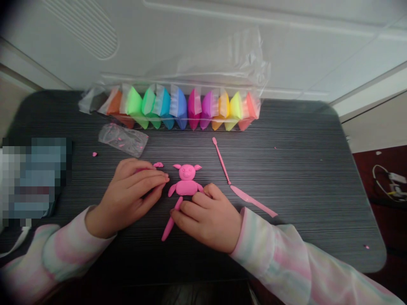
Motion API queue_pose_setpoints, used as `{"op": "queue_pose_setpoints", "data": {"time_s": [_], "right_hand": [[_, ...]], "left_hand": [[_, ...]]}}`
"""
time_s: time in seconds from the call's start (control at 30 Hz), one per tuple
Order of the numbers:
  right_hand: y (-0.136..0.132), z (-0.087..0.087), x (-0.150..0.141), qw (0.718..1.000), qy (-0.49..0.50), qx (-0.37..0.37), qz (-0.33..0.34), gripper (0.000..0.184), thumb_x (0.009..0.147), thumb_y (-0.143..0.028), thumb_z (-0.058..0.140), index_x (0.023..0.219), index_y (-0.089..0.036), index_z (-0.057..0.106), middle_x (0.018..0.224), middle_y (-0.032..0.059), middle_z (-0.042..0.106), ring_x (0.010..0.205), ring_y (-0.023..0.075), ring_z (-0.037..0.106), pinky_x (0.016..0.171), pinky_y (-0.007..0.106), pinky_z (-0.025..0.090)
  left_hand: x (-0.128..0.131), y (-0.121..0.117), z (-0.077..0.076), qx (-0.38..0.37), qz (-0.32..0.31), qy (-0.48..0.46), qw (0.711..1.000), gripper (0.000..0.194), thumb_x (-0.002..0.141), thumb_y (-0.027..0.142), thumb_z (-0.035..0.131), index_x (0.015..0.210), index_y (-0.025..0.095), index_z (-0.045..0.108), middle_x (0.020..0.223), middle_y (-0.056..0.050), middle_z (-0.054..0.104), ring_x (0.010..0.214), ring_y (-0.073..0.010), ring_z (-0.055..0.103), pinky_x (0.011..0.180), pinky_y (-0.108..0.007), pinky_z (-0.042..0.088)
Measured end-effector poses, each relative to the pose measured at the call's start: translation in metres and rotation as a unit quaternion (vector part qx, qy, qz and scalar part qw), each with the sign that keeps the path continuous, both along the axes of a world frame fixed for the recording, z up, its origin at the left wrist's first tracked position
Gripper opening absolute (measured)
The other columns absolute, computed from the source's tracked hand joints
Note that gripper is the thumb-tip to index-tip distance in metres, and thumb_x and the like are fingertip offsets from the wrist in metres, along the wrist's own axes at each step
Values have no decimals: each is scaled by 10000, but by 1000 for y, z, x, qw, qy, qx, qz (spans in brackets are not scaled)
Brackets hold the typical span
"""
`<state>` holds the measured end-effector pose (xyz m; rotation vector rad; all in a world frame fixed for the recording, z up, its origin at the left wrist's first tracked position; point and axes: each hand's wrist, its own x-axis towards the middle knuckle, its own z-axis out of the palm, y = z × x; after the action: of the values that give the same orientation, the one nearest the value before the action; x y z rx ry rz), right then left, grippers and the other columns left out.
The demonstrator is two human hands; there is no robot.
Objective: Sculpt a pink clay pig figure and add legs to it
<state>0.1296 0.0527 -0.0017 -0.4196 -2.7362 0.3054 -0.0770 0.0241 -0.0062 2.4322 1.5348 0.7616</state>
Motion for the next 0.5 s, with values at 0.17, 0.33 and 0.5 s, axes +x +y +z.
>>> {"op": "queue_pose_setpoints", "data": {"time_s": [0.17,0.33,0.5], "right_hand": [[-1,1,0,1000,-4,8,-4,186,851,-139,469,935,-195,625,802,-37,689,664,126,485,597,320,279],[0,1,-1,1000,-6,13,-8,165,846,-159,490,922,-205,629,801,-36,690,671,123,494,603,315,268],[0,1,0,1000,-6,15,-12,183,857,-146,463,915,-201,627,793,-37,691,665,127,491,598,318,270]], "left_hand": [[0,0,-1,2,-2,-10,1000,140,743,128,585,865,195,578,862,15,670,862,-173,523,788,-362,392],[4,0,0,-11,-26,11,1000,166,762,167,565,924,198,589,933,6,670,923,-196,507,825,-393,370],[8,0,2,-18,-66,44,997,237,790,193,525,1011,243,596,980,19,662,936,-191,490,851,-413,333]]}}
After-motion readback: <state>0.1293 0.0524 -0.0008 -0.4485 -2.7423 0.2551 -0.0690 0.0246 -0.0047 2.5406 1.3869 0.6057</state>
